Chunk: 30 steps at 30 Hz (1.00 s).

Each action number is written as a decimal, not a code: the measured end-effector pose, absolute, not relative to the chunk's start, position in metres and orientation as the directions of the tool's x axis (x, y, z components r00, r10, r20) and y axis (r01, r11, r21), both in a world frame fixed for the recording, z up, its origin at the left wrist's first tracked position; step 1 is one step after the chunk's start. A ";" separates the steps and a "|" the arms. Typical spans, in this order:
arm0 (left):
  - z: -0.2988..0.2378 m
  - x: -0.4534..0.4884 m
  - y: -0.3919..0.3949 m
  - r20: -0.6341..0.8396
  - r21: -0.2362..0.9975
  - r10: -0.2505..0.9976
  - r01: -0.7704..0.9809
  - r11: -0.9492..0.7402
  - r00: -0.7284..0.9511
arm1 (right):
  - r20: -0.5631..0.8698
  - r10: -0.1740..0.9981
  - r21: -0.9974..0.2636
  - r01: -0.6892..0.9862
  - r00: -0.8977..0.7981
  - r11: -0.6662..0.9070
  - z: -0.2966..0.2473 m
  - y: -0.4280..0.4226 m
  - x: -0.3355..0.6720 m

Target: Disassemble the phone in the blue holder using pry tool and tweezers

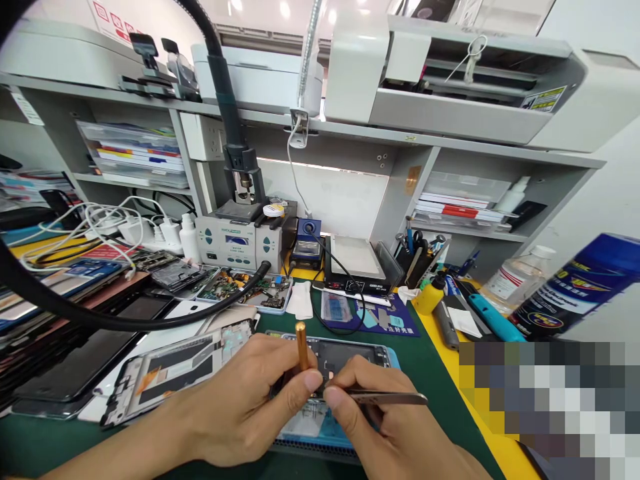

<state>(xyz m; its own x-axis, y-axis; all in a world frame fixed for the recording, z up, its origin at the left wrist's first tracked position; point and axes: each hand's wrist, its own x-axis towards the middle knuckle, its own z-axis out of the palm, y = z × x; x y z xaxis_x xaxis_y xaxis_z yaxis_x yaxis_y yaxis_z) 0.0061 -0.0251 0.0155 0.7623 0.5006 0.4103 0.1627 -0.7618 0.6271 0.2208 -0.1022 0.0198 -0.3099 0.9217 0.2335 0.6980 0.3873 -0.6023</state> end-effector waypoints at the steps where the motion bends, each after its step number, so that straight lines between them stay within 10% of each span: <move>1: 0.016 0.006 -0.025 0.409 0.626 0.502 0.165 -0.762 0.762 | 0.234 0.920 -0.600 0.698 -0.315 0.392 0.020 -0.103 0.221; 30: 0.013 0.006 -0.025 0.411 0.628 0.502 0.163 -0.761 0.761 | 0.274 0.906 -0.587 0.691 -0.322 0.422 0.017 -0.101 0.221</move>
